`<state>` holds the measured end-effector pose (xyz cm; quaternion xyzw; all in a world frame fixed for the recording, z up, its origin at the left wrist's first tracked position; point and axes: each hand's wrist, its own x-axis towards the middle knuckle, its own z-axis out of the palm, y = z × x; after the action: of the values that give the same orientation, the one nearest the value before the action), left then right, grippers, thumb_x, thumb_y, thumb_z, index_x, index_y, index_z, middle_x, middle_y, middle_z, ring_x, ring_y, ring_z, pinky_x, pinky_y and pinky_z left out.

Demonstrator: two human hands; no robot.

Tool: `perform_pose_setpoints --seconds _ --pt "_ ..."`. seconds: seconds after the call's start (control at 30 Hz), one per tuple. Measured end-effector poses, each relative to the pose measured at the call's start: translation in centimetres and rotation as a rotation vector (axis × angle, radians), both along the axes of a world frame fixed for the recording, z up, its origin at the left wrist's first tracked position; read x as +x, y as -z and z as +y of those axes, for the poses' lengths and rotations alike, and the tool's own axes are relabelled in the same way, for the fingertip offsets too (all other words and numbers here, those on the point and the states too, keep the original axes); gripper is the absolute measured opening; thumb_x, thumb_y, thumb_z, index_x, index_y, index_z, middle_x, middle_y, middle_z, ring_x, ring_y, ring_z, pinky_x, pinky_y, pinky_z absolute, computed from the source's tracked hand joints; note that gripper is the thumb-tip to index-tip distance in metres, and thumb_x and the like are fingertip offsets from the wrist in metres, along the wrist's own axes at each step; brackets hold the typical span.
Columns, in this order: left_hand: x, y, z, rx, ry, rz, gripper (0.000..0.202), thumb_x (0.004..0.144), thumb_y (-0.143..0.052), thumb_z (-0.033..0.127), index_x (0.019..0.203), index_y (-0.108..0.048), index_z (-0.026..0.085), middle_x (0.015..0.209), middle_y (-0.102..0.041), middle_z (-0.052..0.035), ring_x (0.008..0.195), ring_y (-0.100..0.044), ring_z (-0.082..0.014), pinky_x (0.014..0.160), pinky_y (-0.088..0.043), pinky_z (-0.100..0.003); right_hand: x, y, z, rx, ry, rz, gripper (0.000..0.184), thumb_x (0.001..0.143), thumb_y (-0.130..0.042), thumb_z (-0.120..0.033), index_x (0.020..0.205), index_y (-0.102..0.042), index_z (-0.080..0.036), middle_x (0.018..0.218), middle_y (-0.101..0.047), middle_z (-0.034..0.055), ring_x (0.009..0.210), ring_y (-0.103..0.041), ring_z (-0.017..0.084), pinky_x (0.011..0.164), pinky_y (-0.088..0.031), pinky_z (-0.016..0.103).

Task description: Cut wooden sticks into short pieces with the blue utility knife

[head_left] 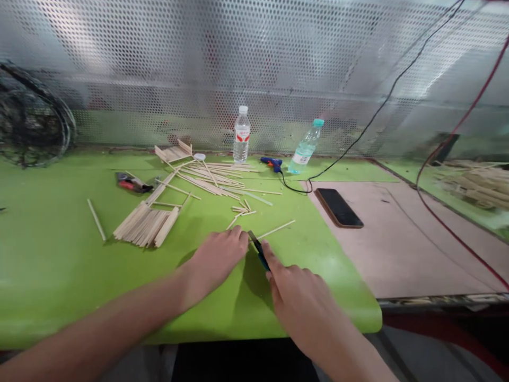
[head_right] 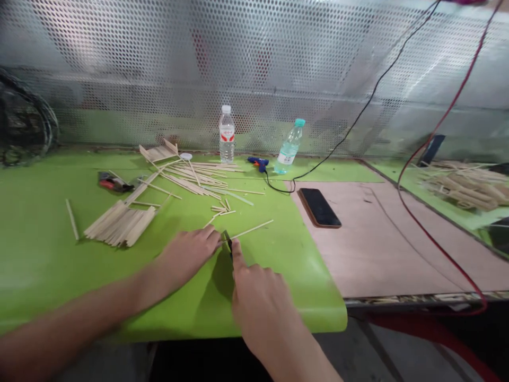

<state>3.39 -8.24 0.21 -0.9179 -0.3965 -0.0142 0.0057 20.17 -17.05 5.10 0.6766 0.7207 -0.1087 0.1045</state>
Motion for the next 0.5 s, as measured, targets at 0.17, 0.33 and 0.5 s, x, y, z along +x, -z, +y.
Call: perform_pose_setpoints --seconds 0.17,0.33,0.5 --pt "0.0 0.4 0.2 0.008 -0.027 0.062 0.024 0.098 -0.044 0.008 0.111 -0.063 0.015 0.099 -0.063 -0.0109 0.079 -0.067 -0.0225 0.061 -0.053 -0.031 2.3 0.6 0.4 0.009 0.004 0.141 0.06 0.101 -0.039 -0.024 0.16 -0.03 -0.022 0.078 -0.072 0.0073 0.068 -0.068 0.025 0.054 -0.036 0.031" --pt "-0.3 0.1 0.4 -0.162 -0.128 0.031 0.024 0.099 -0.042 0.008 0.107 -0.063 0.016 0.102 -0.064 -0.01 0.074 -0.064 -0.0177 0.056 -0.05 -0.027 5.3 0.4 1.4 0.138 0.147 0.392 0.058 0.104 -0.028 -0.033 0.161 -0.025 -0.025 0.06 -0.062 -0.0006 0.049 -0.06 0.021 0.045 -0.032 0.029" --pt "-0.8 0.1 0.2 -0.099 -0.118 -0.018 0.021 0.101 -0.041 0.015 0.106 -0.061 0.018 0.096 -0.063 -0.0063 0.067 -0.062 -0.0151 0.054 -0.044 -0.027 6.2 2.0 2.3 0.26 0.05 0.586 0.057 0.104 -0.031 -0.035 0.16 -0.026 -0.024 0.06 -0.064 -0.0016 0.046 -0.062 0.02 0.043 -0.04 0.027"
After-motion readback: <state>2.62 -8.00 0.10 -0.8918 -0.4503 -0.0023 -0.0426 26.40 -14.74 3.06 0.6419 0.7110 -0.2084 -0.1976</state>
